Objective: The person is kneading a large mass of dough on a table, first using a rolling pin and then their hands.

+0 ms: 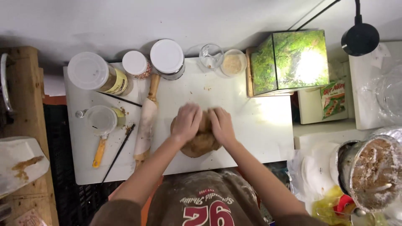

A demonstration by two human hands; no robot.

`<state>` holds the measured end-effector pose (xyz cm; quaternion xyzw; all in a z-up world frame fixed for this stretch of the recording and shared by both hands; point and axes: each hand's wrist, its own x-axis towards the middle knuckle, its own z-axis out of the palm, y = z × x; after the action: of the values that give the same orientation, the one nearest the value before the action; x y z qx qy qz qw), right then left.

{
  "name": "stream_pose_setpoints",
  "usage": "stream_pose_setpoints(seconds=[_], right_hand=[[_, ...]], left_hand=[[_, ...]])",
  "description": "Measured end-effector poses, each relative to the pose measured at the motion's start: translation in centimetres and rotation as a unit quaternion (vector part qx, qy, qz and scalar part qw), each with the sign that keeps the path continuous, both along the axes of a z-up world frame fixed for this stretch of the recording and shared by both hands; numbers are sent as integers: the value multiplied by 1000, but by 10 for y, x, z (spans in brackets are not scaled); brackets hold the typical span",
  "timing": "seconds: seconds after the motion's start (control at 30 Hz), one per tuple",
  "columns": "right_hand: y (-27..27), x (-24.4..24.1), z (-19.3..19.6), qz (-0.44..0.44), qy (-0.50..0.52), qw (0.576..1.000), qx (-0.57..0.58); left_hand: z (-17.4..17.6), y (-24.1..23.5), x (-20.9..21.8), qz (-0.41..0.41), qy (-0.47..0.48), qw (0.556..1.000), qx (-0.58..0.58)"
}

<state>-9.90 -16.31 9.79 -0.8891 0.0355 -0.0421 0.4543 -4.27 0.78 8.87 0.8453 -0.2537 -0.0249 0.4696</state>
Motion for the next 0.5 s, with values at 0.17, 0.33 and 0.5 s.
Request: stream_pose_setpoints(seconds=[0.17,0.33,0.5], right_hand=[[-1,-112,31,73,20,996,-50],[-3,-139,64,175,-27,982,-59],[0,-117,27,2,-172,976,-137]], left_hand=[[64,45,-91,-124,-36,991,25],[80,63,-151,-164,-43,982,80],[100,57,-152,-164,35,969,183]])
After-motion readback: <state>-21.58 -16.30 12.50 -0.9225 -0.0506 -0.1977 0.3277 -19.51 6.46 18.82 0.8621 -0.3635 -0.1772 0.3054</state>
